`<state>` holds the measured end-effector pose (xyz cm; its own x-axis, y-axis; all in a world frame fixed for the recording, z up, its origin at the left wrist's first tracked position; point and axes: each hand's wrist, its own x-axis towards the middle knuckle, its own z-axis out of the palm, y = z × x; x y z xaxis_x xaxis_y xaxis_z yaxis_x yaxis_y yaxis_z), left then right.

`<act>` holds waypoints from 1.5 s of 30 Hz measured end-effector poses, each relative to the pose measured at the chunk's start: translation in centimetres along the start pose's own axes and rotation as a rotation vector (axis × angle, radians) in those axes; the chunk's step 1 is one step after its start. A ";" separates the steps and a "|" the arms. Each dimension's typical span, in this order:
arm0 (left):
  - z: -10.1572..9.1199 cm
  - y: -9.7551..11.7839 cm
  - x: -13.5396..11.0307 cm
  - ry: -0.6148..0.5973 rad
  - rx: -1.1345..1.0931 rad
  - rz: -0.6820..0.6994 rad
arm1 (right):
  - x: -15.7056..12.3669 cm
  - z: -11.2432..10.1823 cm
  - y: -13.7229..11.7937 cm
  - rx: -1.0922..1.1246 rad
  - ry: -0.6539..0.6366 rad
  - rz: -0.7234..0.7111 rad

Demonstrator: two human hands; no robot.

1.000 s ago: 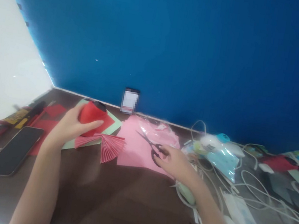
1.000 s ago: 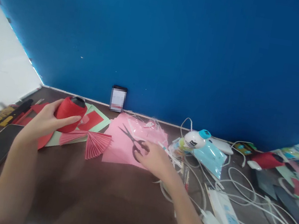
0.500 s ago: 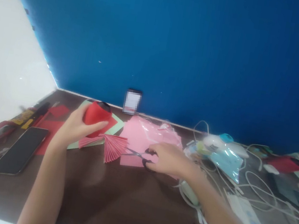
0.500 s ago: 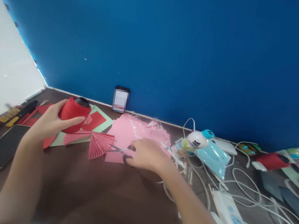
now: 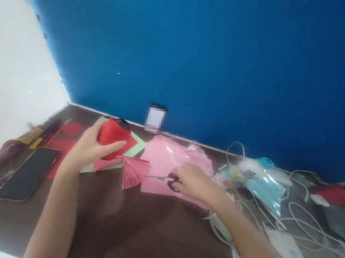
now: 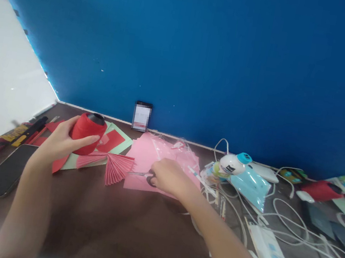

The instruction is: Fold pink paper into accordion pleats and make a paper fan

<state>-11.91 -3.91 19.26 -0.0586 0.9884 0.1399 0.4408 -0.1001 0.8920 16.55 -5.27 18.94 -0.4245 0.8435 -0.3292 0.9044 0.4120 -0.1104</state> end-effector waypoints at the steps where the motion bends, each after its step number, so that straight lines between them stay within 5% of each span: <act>1: -0.1 0.0 0.0 0.010 0.000 -0.001 | -0.1 0.0 0.0 -0.004 0.008 0.004; 12: -0.1 0.2 0.0 0.053 -0.033 -0.034 | -0.8 1.1 0.7 -0.007 0.060 0.027; 24: 0.3 0.4 -0.1 0.020 0.056 -0.002 | 0.1 -0.6 -1.4 -0.038 -0.018 -0.045; 45: 0.0 0.0 -0.1 0.045 0.078 0.039 | 1.3 -0.7 -2.2 -0.056 -0.041 -0.108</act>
<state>-11.90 -4.00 19.19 -0.0797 0.9777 0.1944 0.5115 -0.1272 0.8498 14.01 -4.82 19.45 -0.5164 0.7785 -0.3567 0.8491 0.5195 -0.0954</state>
